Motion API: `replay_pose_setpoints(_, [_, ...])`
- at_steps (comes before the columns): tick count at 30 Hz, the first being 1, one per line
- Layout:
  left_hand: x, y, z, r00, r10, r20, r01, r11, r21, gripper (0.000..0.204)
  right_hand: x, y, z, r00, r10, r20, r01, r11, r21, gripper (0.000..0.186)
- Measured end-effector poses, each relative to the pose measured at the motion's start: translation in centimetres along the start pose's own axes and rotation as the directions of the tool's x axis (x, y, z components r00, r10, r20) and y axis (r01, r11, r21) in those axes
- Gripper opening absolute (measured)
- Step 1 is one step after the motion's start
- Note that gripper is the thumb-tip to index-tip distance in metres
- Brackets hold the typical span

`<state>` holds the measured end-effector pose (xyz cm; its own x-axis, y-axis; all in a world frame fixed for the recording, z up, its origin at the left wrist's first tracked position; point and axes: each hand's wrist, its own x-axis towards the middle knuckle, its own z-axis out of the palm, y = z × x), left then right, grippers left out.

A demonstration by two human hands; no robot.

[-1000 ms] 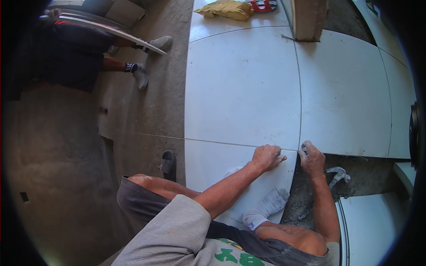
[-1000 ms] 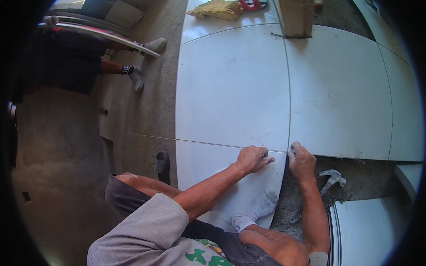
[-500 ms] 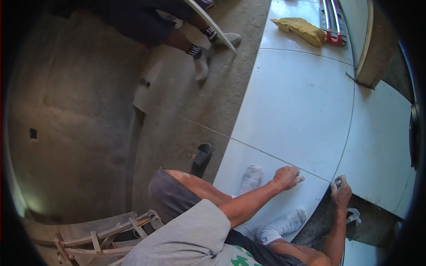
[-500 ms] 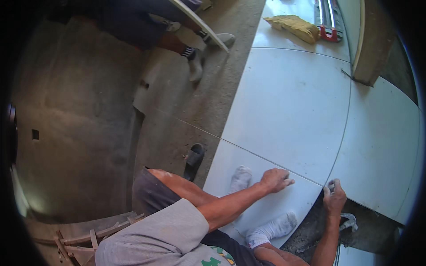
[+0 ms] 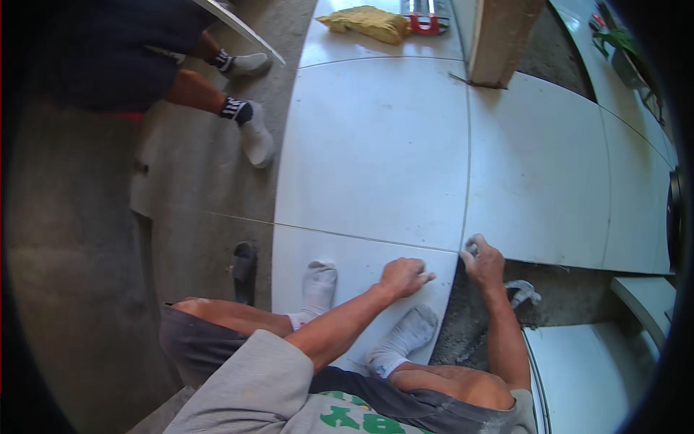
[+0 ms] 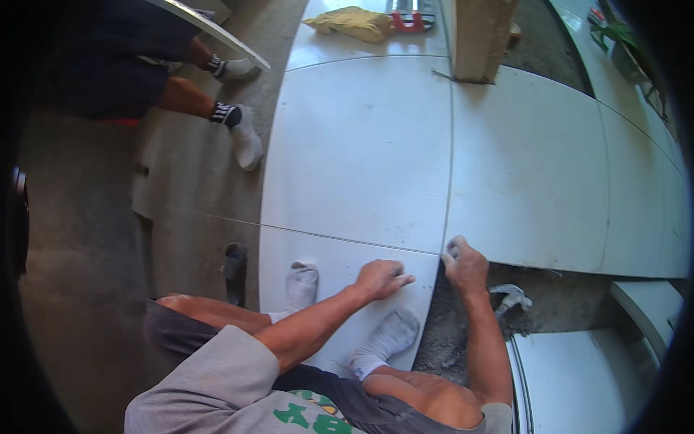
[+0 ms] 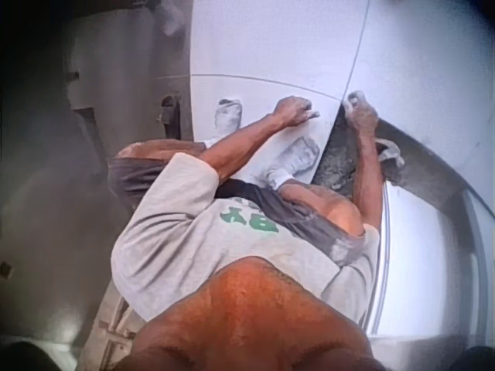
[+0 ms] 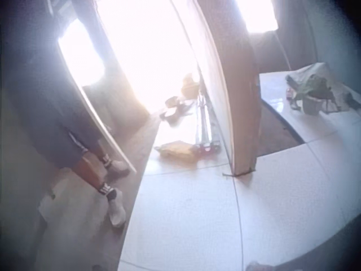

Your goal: The person aligns and sets floor tiles along a guide string by hand and using a hammer, then stands up.

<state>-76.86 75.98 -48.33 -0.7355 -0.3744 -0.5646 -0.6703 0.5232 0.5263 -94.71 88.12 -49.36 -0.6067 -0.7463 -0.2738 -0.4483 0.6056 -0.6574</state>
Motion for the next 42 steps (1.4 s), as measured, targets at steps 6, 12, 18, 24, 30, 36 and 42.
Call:
replay_pose_setpoints(6, [-1.4, -1.0, 0.5, 0.996, -0.061, 0.066, 0.062, 0.998, -0.008, 0.043, -0.2, 1.2, -0.4, 0.999, 0.038, 0.004, -0.038, 0.997, -0.068, 0.024])
replay_pose_setpoints(12, [-1.6, -0.2, -0.2, 0.986, -0.167, -0.012, 0.166, 0.984, -0.057, 0.038, 0.0, 1.3, 0.3, 0.999, 0.024, 0.024, -0.023, 0.998, -0.053, 0.024])
replay_pose_setpoints(18, [-0.4, 1.2, 0.0, 0.987, -0.162, -0.015, 0.162, 0.987, -0.012, 0.035, 0.0, 1.4, -0.1, 0.998, 0.041, 0.054, -0.039, 0.999, -0.033, 0.023])
replay_pose_setpoints(24, [0.8, 2.1, 0.4, 0.989, -0.125, -0.073, 0.116, 0.986, -0.119, 0.032, -0.1, 1.4, 0.0, 1.0, 0.007, 0.028, -0.006, 0.999, -0.034, 0.023])
replay_pose_setpoints(30, [2.3, 3.8, 0.7, 0.981, -0.15, -0.123, 0.142, 0.988, -0.068, 0.033, -0.3, 1.3, 0.0, 0.998, 0.042, 0.036, -0.04, 0.998, -0.057, 0.025])
replay_pose_setpoints(36, [2.7, 4.2, 0.2, 0.983, -0.142, -0.117, 0.142, 0.99, -0.004, 0.039, -0.1, 0.7, -0.4, 0.996, 0.052, 0.066, -0.049, 0.997, -0.055, 0.025])
replay_pose_setpoints(42, [-1.0, 4.4, 0.1, 0.996, 0.003, -0.086, -0.002, 1.0, 0.006, 0.042, -0.6, 1.0, -0.1, 0.996, 0.08, 0.027, -0.078, 0.994, -0.076, 0.024])
